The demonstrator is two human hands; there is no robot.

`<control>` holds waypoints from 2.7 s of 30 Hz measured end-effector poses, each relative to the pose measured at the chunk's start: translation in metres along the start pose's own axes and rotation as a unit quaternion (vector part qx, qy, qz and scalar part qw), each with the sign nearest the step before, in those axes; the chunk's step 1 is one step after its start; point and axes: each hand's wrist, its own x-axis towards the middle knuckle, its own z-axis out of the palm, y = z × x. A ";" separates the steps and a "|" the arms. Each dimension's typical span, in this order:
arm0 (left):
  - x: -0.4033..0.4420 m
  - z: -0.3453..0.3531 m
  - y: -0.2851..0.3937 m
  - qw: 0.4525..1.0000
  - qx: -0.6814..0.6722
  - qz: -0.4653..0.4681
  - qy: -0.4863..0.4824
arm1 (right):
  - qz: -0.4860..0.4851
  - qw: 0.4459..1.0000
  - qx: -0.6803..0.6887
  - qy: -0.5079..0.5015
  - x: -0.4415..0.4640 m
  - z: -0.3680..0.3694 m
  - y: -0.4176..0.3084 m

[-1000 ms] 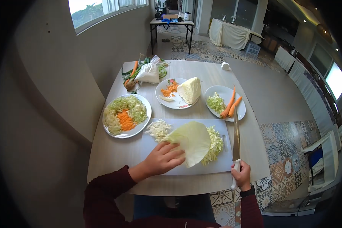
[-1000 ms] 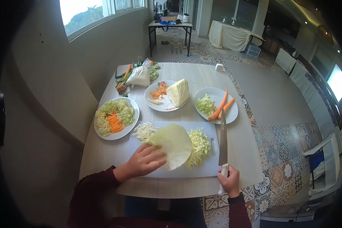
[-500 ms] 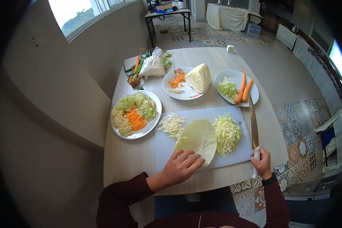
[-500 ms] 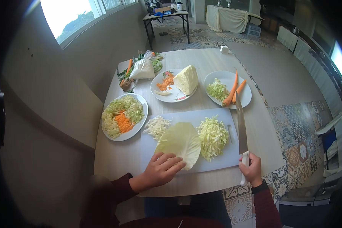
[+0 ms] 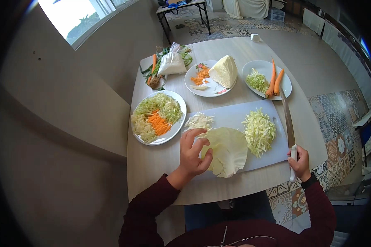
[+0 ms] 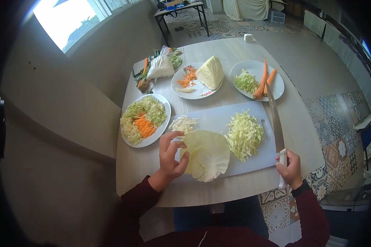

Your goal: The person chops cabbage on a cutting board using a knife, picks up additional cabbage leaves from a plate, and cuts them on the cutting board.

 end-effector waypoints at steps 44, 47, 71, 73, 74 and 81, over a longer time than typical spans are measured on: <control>-0.011 0.015 0.011 0.985 -0.096 -0.036 -0.141 | 0.071 0.994 0.050 -0.068 -0.113 0.057 -0.064; -0.008 0.011 0.006 0.981 -0.140 -0.045 -0.126 | 0.062 0.995 -0.008 -0.083 -0.125 0.050 -0.068; -0.052 0.001 0.056 0.991 0.101 -0.070 -0.058 | 0.005 0.999 0.009 -0.042 -0.169 0.071 -0.043; -0.059 0.009 0.061 0.992 0.110 -0.054 -0.040 | 0.020 0.998 0.020 -0.058 -0.171 0.074 -0.038; -0.065 0.015 0.068 0.993 0.108 -0.047 -0.022 | 0.015 0.998 0.021 -0.063 -0.172 0.073 -0.039; -0.094 0.037 0.088 0.991 0.091 -0.083 0.055 | -0.056 0.993 -0.056 -0.090 -0.173 0.070 -0.035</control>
